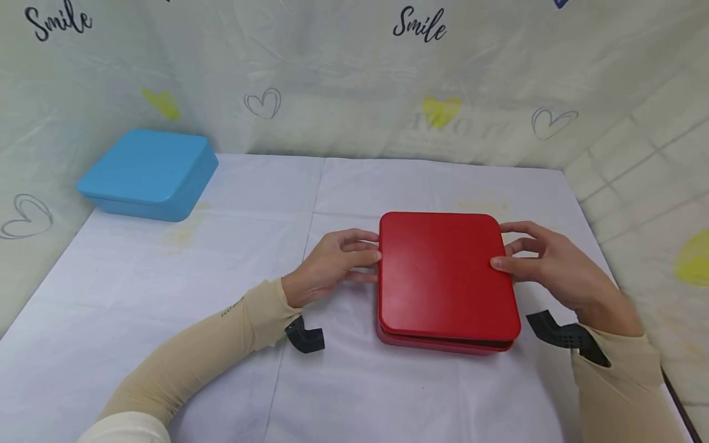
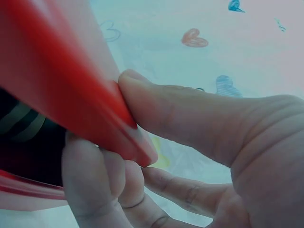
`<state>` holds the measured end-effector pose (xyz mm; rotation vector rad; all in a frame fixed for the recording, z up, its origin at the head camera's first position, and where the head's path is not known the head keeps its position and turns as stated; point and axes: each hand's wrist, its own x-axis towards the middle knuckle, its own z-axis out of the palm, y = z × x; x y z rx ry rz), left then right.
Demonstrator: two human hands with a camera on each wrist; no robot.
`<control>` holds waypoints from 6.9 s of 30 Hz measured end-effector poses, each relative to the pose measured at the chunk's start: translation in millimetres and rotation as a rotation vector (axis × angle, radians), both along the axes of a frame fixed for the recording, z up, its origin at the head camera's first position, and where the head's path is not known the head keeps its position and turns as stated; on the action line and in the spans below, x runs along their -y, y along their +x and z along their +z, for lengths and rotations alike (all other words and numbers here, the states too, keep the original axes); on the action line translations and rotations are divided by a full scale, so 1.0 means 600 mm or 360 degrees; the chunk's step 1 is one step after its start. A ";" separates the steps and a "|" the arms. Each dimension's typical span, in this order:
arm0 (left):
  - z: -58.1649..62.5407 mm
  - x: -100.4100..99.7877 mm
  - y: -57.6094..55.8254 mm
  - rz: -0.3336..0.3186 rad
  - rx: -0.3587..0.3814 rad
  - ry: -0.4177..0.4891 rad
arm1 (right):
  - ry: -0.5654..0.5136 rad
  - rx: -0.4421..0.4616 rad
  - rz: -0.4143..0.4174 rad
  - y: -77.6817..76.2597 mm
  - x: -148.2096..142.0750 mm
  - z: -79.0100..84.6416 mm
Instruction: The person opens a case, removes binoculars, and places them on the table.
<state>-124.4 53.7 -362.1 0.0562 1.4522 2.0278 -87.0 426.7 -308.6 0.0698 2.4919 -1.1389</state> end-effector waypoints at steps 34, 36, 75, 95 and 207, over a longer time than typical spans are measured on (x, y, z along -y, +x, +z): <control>0.038 0.007 -0.058 0.0007 -0.0326 -0.0243 | 0.0283 -0.0140 -0.0107 -0.048 0.031 0.018; 0.040 0.007 -0.064 0.0012 -0.0342 -0.0253 | 0.0274 -0.0156 -0.0120 -0.053 0.031 0.020; 0.056 -0.032 -0.181 0.0093 -0.0409 -0.0293 | 0.0151 -0.0244 -0.0188 -0.161 0.014 0.032; 0.052 -0.041 -0.230 0.0177 -0.0371 -0.0330 | 0.0139 -0.0235 -0.0232 -0.221 0.021 0.030; 0.018 -0.042 -0.092 -0.0292 -0.1643 -0.1765 | 0.0622 -0.0532 0.0206 -0.117 0.045 0.050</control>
